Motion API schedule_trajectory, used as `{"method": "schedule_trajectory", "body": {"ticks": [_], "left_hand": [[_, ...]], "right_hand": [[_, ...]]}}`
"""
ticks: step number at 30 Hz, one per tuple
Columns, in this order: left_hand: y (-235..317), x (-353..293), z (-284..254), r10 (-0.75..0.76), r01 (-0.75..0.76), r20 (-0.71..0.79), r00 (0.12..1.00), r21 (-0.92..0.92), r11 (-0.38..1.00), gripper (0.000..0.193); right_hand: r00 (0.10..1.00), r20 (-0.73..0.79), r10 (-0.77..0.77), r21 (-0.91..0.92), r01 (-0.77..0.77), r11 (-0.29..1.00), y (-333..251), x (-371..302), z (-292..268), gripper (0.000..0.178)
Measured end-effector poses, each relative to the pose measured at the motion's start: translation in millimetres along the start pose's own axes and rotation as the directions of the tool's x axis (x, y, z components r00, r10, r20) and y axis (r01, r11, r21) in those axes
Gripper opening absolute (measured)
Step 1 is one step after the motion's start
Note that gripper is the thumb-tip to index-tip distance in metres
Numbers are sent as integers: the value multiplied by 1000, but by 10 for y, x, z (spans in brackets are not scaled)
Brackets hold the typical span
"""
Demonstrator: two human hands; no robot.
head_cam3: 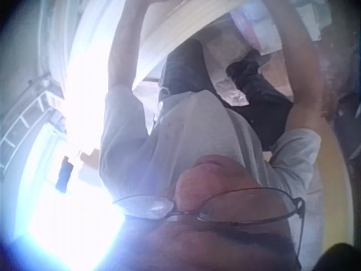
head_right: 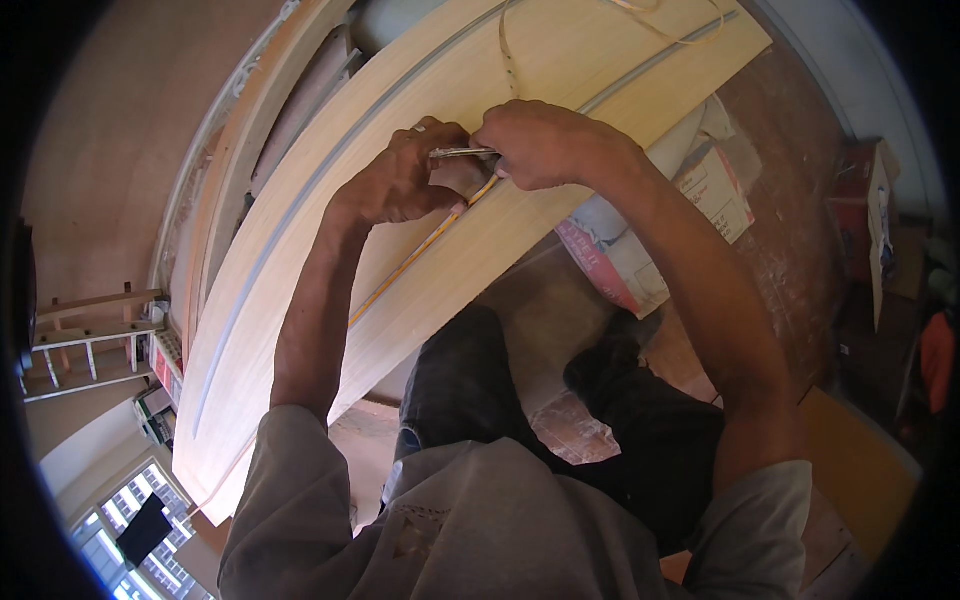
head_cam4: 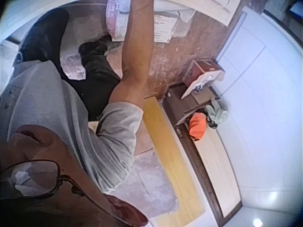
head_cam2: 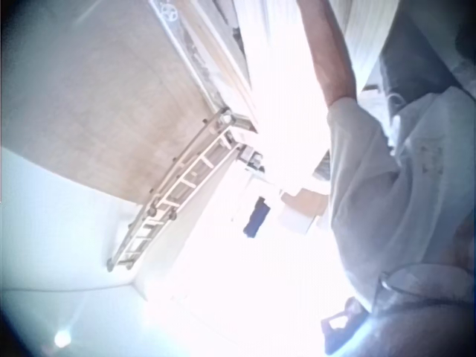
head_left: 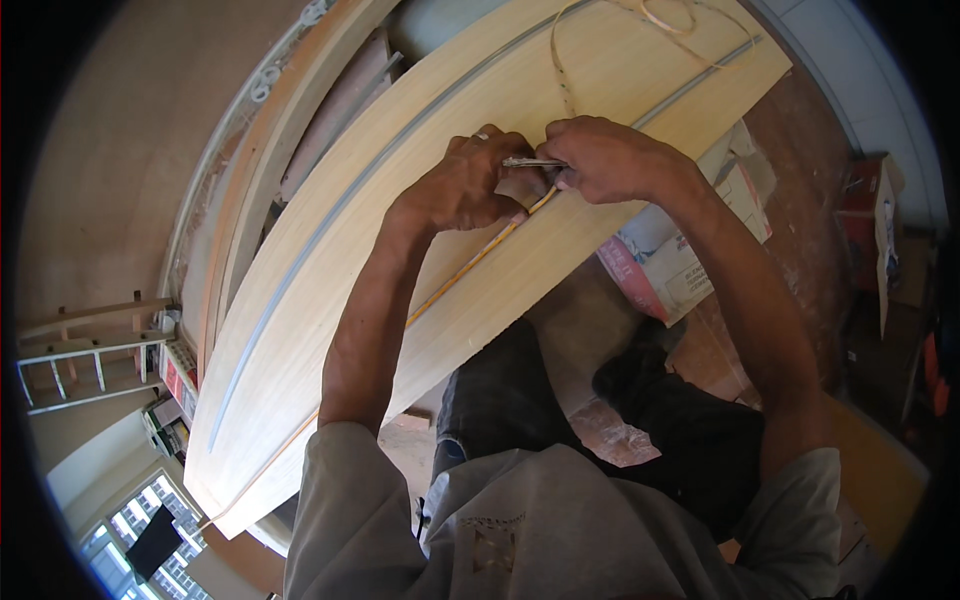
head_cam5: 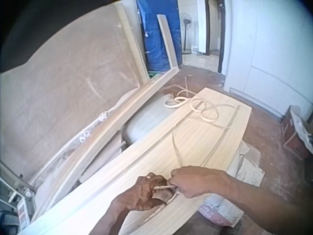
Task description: The person installs LED light strips into grooves on a wooden board. They use a small metal tool to press the strips into place, then cut and reposition the strips as needed.
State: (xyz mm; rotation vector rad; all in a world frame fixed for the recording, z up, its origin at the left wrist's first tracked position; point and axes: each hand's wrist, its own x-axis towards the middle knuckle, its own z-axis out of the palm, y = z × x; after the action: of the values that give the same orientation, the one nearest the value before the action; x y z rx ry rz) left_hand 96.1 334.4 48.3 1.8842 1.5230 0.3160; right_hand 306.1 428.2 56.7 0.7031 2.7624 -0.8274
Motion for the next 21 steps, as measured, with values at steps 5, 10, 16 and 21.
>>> {"method": "schedule_trajectory", "body": {"ticks": [5,10,16,21], "left_hand": [[-243,-6,73,293,-293,27,956,3,956,50],[-317,22,105,271,-261,68,960,-131,956,45],[-371,12,156,268,-258,52,962,-150,954,48],[-365,4,164,293,-284,36,955,-164,945,49]], "right_hand": [[996,62,65,-1,-65,998,-64,-8,-74,18],[996,55,70,-60,-67,996,-36,-42,-92,18],[987,105,122,-38,-119,992,7,-10,-131,20],[994,51,92,-38,-91,995,31,-33,-111,20]]}}
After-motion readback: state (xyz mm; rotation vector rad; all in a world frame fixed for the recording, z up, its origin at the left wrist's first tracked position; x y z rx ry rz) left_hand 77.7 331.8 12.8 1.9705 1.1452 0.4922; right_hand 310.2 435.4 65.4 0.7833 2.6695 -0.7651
